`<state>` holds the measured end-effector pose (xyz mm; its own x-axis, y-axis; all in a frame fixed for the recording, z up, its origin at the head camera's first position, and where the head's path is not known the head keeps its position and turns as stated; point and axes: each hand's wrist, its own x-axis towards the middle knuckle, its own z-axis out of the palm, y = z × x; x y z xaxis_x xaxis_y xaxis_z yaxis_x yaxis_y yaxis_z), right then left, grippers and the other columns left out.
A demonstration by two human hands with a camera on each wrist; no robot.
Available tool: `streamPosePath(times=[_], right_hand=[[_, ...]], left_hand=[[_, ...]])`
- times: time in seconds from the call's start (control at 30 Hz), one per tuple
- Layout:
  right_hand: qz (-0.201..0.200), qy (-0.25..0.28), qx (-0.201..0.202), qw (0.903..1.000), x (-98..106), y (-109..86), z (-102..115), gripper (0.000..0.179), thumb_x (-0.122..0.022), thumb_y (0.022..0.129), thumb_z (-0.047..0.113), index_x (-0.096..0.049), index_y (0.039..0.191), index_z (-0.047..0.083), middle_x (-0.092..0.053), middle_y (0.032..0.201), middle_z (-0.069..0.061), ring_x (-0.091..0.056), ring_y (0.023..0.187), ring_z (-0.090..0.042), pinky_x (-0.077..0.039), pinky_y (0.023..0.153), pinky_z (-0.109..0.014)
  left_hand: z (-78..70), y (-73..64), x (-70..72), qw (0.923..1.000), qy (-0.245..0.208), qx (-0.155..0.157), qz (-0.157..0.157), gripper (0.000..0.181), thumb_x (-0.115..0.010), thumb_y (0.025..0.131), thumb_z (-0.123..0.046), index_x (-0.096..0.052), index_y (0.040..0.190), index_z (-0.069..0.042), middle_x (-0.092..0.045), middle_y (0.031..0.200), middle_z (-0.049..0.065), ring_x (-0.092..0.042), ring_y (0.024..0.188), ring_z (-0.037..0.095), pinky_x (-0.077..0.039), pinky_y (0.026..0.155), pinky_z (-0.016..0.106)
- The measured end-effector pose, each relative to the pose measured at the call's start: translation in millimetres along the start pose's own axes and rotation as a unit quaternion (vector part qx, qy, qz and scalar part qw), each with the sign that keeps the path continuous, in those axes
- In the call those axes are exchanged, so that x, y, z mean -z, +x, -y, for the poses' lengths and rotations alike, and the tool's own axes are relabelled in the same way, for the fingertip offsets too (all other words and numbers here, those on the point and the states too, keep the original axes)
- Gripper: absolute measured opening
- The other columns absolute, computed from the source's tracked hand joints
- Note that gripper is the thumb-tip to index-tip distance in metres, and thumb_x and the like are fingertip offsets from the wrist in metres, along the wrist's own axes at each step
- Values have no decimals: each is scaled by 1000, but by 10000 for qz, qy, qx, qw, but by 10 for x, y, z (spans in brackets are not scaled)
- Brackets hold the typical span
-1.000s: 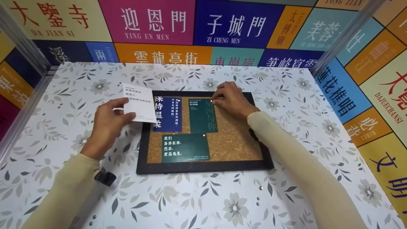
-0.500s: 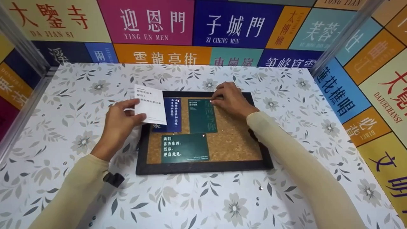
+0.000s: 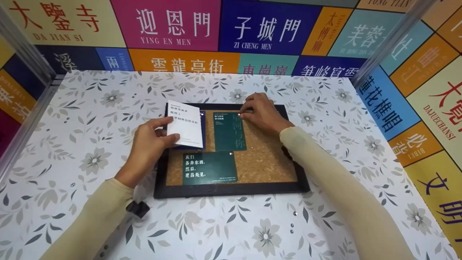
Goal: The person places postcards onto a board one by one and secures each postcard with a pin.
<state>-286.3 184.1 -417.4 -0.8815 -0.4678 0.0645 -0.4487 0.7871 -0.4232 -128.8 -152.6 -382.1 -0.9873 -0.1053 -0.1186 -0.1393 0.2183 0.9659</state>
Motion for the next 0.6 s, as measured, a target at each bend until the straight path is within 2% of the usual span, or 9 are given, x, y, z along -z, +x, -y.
streamPosePath(times=[0.3,0.6], right_hand=[[-52,106,-150,9998,-2,3,15,20,-76,107,25,-86,115,10,-62,145,-11,-46,142,-32,-32,126,-52],[-29,120,-140,9998,-4,-5,14,19,-76,107,26,-86,115,12,-61,148,-12,-44,145,-31,-29,128,-54]], left_hand=[[18,-15,-182,9989,423,-187,47,62,-80,92,4,-62,151,3,-72,120,24,-70,100,23,-57,74,18],[29,-34,-375,9984,495,-127,234,63,-79,93,4,-62,153,0,-64,136,21,-69,108,28,-59,79,21]])
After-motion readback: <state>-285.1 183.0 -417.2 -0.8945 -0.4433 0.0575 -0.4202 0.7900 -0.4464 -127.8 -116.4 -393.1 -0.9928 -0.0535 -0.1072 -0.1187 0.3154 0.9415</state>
